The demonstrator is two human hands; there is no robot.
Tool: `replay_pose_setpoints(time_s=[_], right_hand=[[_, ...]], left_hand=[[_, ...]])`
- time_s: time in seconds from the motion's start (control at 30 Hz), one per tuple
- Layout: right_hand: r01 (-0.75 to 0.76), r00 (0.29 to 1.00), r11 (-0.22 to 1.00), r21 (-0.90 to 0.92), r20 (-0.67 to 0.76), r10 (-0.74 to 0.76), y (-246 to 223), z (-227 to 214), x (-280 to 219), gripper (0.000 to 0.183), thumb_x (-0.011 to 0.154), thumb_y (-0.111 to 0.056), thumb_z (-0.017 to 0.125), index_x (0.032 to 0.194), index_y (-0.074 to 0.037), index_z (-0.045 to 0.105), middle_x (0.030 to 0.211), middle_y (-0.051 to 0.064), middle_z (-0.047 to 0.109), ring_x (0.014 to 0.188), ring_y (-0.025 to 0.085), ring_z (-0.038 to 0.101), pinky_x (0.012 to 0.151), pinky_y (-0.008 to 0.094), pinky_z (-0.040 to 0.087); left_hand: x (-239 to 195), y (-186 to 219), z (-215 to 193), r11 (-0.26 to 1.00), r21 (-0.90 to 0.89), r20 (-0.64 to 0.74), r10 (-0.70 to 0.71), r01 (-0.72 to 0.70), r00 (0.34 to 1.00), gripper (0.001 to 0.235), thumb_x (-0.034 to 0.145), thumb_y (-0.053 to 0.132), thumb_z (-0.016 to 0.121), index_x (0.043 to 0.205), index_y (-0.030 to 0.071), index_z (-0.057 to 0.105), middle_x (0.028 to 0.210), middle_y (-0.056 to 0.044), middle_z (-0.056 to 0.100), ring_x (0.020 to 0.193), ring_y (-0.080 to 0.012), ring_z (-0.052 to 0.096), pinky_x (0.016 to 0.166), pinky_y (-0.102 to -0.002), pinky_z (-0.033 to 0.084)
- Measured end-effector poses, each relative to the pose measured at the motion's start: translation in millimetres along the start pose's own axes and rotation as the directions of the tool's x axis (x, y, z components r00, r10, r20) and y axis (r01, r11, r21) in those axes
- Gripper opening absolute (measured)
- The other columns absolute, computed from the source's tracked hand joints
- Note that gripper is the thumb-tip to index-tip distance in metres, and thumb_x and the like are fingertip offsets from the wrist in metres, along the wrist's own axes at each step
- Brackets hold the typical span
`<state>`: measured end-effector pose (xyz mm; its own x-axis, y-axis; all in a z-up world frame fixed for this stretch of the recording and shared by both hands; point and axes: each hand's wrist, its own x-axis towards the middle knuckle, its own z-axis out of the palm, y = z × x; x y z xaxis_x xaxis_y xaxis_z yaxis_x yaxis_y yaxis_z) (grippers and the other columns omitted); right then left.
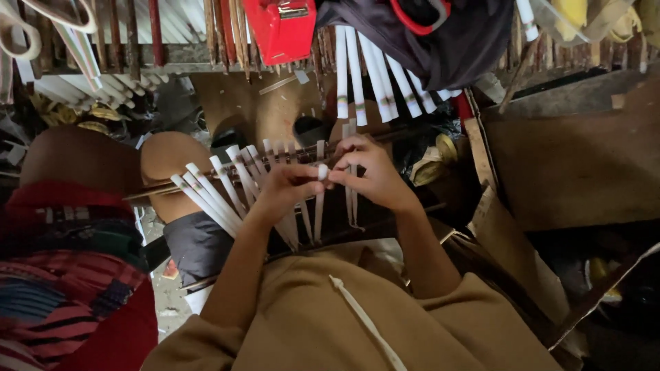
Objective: The person sits on the floor and repeatedly picks up white plastic tubes, inserts them into a wooden frame, and secures them with tape. They handle the tubes one at a time, arranging them in a row within the frame.
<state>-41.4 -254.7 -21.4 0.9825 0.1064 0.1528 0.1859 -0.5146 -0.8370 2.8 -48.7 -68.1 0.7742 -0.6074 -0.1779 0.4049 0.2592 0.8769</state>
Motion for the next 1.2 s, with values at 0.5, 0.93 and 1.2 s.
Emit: replay_pose_setpoints(time_s=[0.5, 0.93, 1.2], right_hand=[[0.136, 0.990, 0.886, 0.444, -0.040, -0.132, -74, 51, 25, 0.069, 0.103, -0.006, 0.062, 0.163, -0.004, 0.028, 0.090, 0.008, 0.075, 0.076, 0.018, 0.068, 0.078, 0.031, 0.053], [0.089, 0.995, 0.966, 0.244, -0.073, -0.073, -71, 65, 16, 0.074, 0.094, -0.002, 0.072, 0.160, -0.012, 0.040, 0.090, 0.005, 0.076, 0.068, 0.016, 0.063, 0.066, 0.027, 0.047], [-0.069, 0.991, 0.989, 0.128, -0.107, 0.083, -35, 61, 2, 0.057, 0.099, -0.012, 0.069, 0.153, -0.010, 0.050, 0.135, 0.016, 0.066, 0.118, 0.038, 0.064, 0.104, 0.048, 0.048]], left_hand=[[-13, 21, -17, 0.857, -0.284, -0.386, 0.308, -0.430, 0.870, 0.043, 0.109, 0.019, 0.052, 0.145, -0.005, 0.049, 0.132, -0.020, 0.063, 0.098, -0.0154, 0.055, 0.078, -0.027, 0.049], [-25, 48, -11, 0.879, 0.360, -0.346, 0.437, -0.313, 0.830, 0.054, 0.111, 0.043, 0.032, 0.116, 0.005, 0.069, 0.068, -0.010, 0.068, 0.051, -0.0108, 0.049, 0.045, -0.022, 0.035], [-18, 14, 3, 0.968, 0.035, -0.361, 0.245, -0.250, 0.900, 0.047, 0.112, 0.036, 0.036, 0.120, 0.000, 0.064, 0.079, -0.015, 0.074, 0.057, -0.0107, 0.061, 0.046, -0.017, 0.030]])
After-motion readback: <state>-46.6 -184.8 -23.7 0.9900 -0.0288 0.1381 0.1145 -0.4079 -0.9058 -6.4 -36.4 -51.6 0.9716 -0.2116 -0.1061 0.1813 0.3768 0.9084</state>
